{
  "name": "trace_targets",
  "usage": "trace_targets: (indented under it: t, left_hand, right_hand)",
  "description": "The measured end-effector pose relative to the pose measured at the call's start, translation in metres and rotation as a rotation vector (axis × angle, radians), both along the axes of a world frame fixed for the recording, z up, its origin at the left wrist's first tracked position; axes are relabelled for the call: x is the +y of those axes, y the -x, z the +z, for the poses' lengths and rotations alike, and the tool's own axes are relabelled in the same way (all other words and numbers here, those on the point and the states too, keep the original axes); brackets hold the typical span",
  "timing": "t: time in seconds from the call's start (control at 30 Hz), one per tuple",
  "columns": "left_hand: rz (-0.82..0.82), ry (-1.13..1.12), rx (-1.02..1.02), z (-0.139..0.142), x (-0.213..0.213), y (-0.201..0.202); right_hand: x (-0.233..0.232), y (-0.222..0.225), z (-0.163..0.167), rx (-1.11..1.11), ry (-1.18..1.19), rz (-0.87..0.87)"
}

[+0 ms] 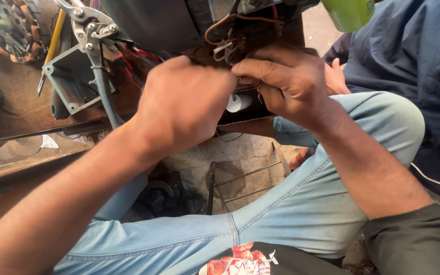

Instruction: The person is repairing an electric motor by hand, twisting and connecting copper wires to the motor's terminals. They then use a T-handle hex wrench to tighten the terminal screws.

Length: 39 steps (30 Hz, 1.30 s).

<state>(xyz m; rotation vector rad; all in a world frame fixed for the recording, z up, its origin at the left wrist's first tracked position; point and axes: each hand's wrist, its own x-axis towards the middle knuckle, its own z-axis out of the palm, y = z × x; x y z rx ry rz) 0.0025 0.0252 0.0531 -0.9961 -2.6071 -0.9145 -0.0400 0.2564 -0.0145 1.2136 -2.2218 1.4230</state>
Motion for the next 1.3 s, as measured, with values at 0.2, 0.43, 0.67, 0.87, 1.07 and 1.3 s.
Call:
trace_targets:
  t: [0.2,0.43,0.67,0.87,1.07,1.3]
  left_hand:
    - [0.05,0.092,0.21,-0.018,0.004,-0.004]
    - [-0.008,-0.109,-0.012,-0.022,-0.001,0.0]
    - [-0.179,-0.304,-0.48,-0.012,-0.013,0.017]
    - [0.002,-0.161,-0.139,-0.026,-0.004,0.015]
    - [0.071,0.074,0.181,-0.035,-0.006,0.011]
    - [0.194,-0.143,0.125,-0.046,-0.001,0.004]
  right_hand:
    - [-0.009,-0.031,-0.001,-0.028,0.088,-0.249]
    - [-0.012,-0.034,0.003,0.212,0.015,-0.274]
    - [-0.02,-0.035,0.004,0.09,0.074,-0.271]
    - [-0.021,-0.036,-0.001,0.032,0.013,-0.352]
    - [-0.027,-0.033,-0.004,-0.25,0.168,-0.301]
    - [-0.023,-0.03,-0.005,-0.035,0.109,-0.25]
